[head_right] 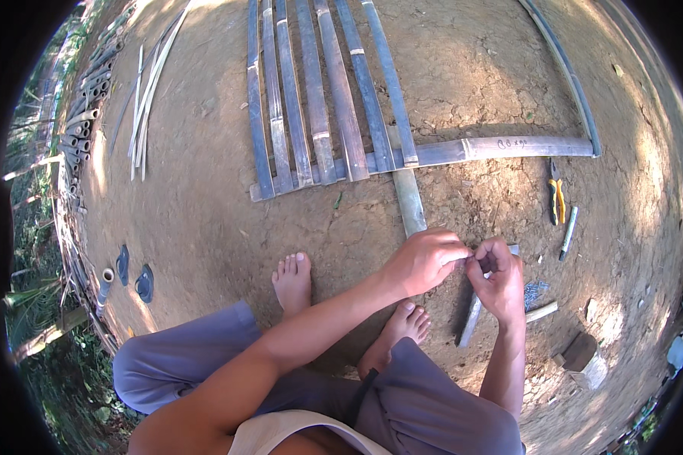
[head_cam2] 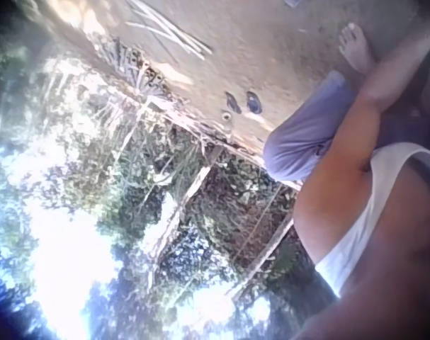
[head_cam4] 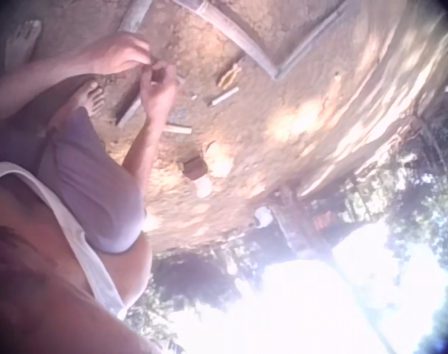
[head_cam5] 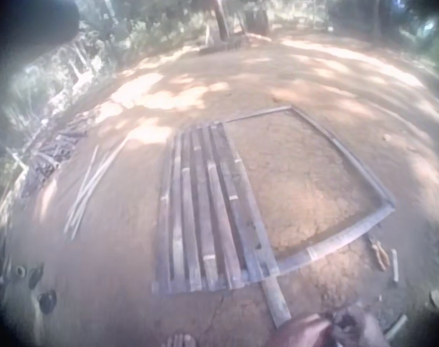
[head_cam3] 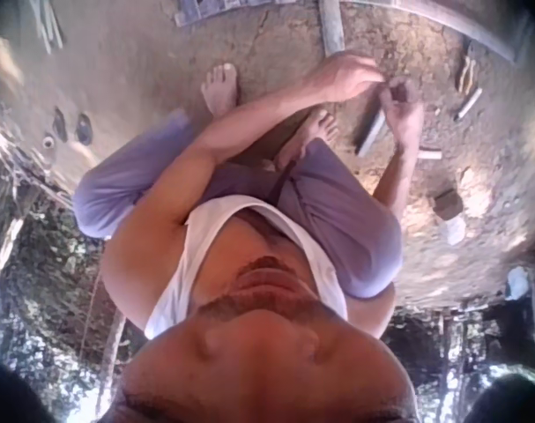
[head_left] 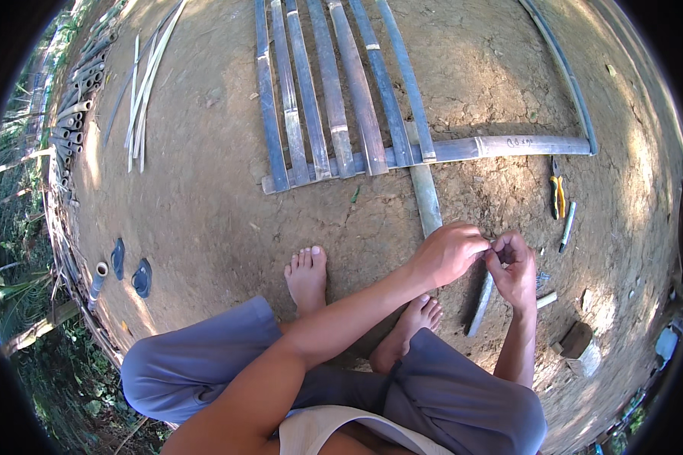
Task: The person nails thin bamboo strips onto a rectangular bamboo frame on the ground using an axe and small nails, then cuts a strip with a pair of snips.
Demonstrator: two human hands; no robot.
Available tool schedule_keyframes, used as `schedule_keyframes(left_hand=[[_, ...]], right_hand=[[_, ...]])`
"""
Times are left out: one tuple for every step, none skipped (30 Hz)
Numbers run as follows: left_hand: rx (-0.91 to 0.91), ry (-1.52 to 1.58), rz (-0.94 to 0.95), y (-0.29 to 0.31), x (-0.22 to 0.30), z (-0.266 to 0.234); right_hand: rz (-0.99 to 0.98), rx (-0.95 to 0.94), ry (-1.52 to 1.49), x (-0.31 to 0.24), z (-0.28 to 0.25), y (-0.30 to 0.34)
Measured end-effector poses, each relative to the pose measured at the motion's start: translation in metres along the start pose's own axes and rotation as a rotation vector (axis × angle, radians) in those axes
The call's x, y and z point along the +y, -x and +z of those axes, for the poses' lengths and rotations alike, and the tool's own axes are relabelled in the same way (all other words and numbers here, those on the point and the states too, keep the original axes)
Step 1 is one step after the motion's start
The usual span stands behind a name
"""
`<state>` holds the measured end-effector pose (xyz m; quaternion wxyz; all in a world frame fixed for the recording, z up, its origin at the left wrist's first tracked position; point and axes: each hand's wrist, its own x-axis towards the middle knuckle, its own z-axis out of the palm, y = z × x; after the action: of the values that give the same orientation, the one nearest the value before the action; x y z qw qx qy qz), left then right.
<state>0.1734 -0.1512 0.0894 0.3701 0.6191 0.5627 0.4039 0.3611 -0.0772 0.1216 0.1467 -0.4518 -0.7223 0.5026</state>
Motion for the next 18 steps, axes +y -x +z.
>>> schedule_keyframes(left_hand=[[-0.004, 0.001, -0.015, 0.000, -0.001, -0.002], [-0.010, 0.002, -0.029, -0.002, -0.002, -0.004], [-0.018, -0.002, -0.047, -0.001, -0.003, -0.008], [-0.044, -0.041, -0.053, 0.000, -0.008, -0.011], [-0.072, -0.081, -0.059, 0.004, -0.015, -0.017], [-0.093, -0.108, -0.056, 0.002, -0.022, -0.022], [-0.118, -0.138, -0.053, 0.001, -0.030, -0.026], [-0.114, -0.169, -0.050, 0.000, -0.036, -0.038], [-0.052, -0.178, -0.067, -0.008, -0.042, -0.050], [0.022, -0.184, -0.087, -0.018, -0.048, -0.063], [0.098, -0.185, -0.124, -0.027, -0.057, -0.074], [0.191, -0.203, -0.151, -0.030, -0.077, -0.088], [0.256, -0.066, -0.280, -0.041, -0.080, -0.094], [0.303, -0.027, -0.285, -0.048, -0.090, -0.100], [0.351, 0.011, -0.290, -0.053, -0.102, -0.103], [0.339, 0.020, -0.308, -0.058, -0.110, -0.102], [0.328, 0.029, -0.327, -0.063, -0.117, -0.100], [0.317, 0.035, -0.349, -0.066, -0.120, -0.099]], right_hand=[[-0.005, 0.002, -0.006, -0.002, 0.002, -0.003], [-0.019, -0.011, -0.018, -0.005, 0.003, -0.004], [-0.010, -0.026, -0.063, -0.004, 0.009, -0.007], [0.006, -0.035, -0.098, 0.000, 0.015, -0.009], [0.023, -0.040, -0.135, 0.002, 0.023, -0.013], [-0.018, -0.048, -0.185, -0.003, 0.027, -0.018], [-0.029, -0.067, -0.117, -0.005, 0.027, -0.026], [0.024, -0.090, -0.072, -0.010, 0.027, -0.034], [-0.075, -0.020, 0.021, -0.005, 0.028, -0.045], [-0.180, 0.049, 0.111, 0.002, 0.030, -0.059], [-0.223, 0.069, 0.165, 0.005, 0.032, -0.075], [-0.276, 0.081, 0.205, 0.004, 0.039, -0.093], [-0.372, 0.107, 0.274, 0.010, 0.042, -0.109], [-0.473, 0.129, 0.339, 0.012, 0.048, -0.124], [-0.468, 0.121, 0.340, 0.013, 0.056, -0.136], [-0.459, 0.114, 0.344, 0.013, 0.062, -0.145], [-0.451, 0.105, 0.346, 0.015, 0.066, -0.152], [-0.442, 0.095, 0.370, 0.019, 0.071, -0.156]])
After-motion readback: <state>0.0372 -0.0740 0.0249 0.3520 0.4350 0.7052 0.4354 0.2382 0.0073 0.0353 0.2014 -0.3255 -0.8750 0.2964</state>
